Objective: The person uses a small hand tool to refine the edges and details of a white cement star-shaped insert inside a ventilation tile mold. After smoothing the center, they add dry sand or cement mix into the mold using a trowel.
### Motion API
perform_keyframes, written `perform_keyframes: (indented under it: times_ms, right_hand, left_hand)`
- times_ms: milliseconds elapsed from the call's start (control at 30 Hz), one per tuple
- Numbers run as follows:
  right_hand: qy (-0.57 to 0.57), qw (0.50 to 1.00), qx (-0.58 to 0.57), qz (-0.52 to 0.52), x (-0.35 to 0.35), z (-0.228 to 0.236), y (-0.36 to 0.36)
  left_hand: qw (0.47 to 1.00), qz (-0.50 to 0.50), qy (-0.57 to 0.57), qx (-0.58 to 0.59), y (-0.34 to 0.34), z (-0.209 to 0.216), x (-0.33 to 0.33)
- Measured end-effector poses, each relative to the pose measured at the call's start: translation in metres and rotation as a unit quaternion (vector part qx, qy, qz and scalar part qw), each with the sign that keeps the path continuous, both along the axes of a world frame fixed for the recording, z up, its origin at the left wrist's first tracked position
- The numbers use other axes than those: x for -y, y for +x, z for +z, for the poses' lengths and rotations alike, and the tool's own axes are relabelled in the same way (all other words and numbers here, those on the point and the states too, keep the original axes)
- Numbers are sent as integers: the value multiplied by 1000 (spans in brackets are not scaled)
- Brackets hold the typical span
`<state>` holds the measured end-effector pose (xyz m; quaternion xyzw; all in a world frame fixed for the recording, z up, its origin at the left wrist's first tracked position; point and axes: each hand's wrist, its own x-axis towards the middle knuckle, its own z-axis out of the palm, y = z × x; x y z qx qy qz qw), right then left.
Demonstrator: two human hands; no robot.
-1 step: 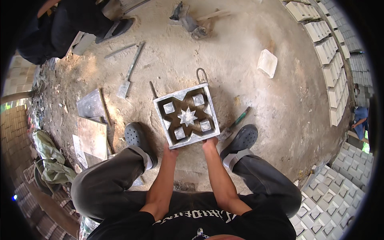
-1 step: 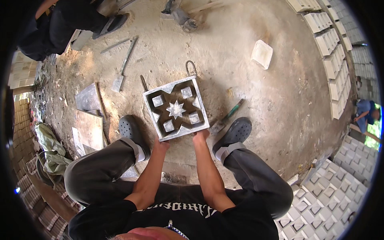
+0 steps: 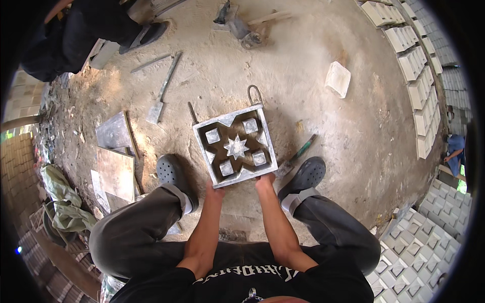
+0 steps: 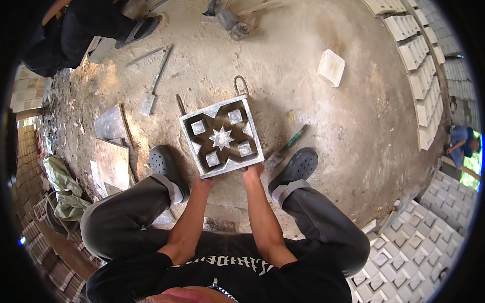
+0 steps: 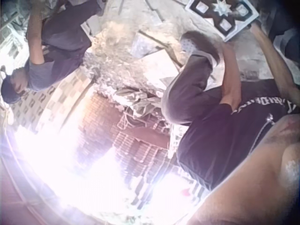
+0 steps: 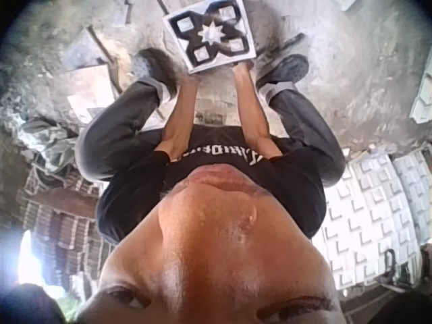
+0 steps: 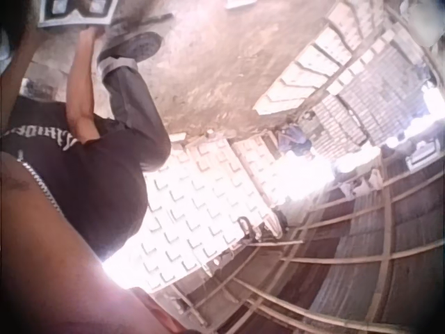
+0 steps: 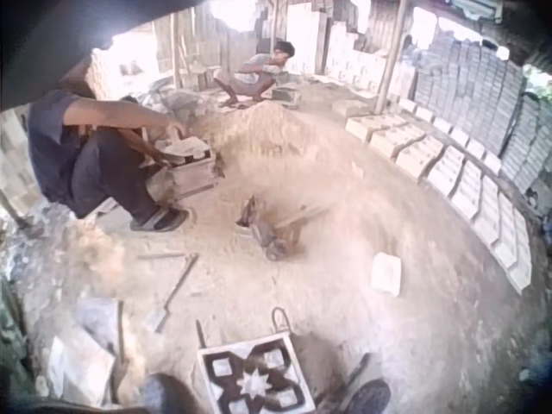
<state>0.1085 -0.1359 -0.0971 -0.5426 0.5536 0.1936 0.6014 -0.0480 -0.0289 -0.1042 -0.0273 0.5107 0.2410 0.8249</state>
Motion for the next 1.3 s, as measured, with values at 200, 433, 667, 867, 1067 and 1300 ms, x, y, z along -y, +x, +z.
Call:
perform_keyframes:
  times_ms: [200,433,667,867,1067,1300]
  right_hand:
    - [12,999,32,-2,-5,9,1]
    - [61,990,127,10,-46,13,2]
    - [99,993,25,63,-74,20,20]
    - [86,992,36,81,-71,24,20]
    - [61,994,88,-7,-70,22,25]
    - [164,975,113,-102,-52,-6,26]
  left_hand:
    - [999,-35,9,31,9,18,-7]
    - [979,-46,50,191,2,-36,-70]
    - [995,23,86,-53,50,-27,-120]
    - [994,-40,31,-96,42,-38,-128]
    - [997,-47,-9,-67,44,-37,-134]
    - [954,-148,131,223,63,-8,-126]
